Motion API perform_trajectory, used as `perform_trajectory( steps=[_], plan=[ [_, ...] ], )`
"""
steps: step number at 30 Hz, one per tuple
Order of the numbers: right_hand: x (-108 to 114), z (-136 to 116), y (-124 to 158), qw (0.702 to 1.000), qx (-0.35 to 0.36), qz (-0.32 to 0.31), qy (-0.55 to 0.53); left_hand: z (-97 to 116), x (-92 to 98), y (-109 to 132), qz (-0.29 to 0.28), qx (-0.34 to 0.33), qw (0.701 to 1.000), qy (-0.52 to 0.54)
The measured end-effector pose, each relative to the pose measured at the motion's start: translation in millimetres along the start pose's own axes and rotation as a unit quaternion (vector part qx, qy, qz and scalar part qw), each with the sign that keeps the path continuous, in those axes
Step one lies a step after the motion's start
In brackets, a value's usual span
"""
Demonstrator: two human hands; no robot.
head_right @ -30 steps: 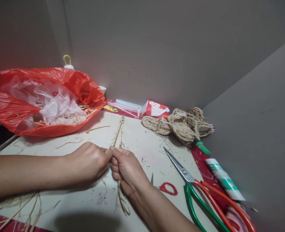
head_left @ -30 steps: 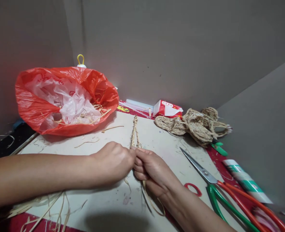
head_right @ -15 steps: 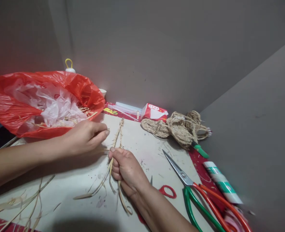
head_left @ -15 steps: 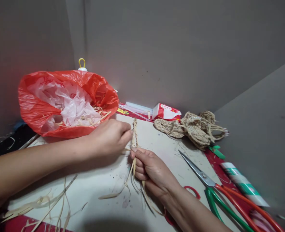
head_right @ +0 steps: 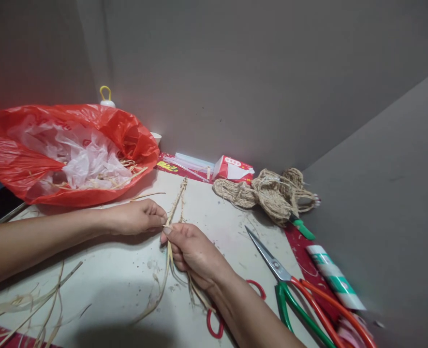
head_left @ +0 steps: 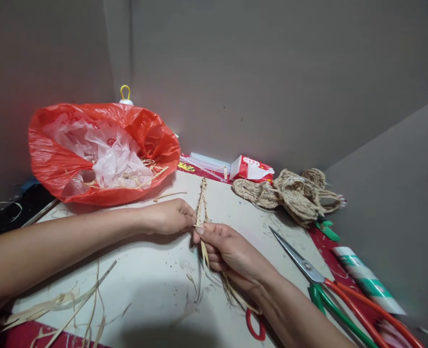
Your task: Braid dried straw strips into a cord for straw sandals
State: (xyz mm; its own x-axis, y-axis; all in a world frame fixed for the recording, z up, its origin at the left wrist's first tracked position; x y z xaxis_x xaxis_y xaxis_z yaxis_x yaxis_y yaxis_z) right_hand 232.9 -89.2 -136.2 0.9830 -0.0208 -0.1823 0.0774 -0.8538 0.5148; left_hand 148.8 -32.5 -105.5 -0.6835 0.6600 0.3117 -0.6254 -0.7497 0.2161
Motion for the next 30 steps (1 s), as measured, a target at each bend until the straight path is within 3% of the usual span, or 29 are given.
perform_trajectory(
  steps=[8,13,22,25,30],
  plan=[
    [7,0,-2,0.988,0.053,0.041,0.139,-7,-0.6,-6,-0.024,0.047,0.998,0.026],
    [8,-8,-3,0.976,0.121,0.036,0.175,-11,-5.4,-7,-0.069,0.056,0.996,0.03],
    [10,-15,-4,0.925,0.2,0.049,0.319,-18,-14.6,-1,-0.165,0.116,0.968,0.15],
    [7,-19,1,0.9,0.227,0.065,0.367,-18,-15.2,-1,-0.151,0.12,0.971,0.141],
    [8,-28,11,0.841,0.264,0.104,0.461,-17,-12.7,-1,-0.072,0.111,0.987,0.09]
  ],
)
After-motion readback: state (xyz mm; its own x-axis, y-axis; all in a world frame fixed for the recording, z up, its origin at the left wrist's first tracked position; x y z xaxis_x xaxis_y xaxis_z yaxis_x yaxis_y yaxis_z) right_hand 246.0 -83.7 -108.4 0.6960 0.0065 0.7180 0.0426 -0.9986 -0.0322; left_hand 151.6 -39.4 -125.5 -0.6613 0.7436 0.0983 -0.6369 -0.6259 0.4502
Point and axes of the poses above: each hand's wrist, its own y-axis away from the middle knuckle, its own x-axis out of the back of the hand, z = x × y, the point moved 7 cm from there along -y, towards the middle knuckle, and after that the axes turned 12 degrees about z, right-handed, at the moved point
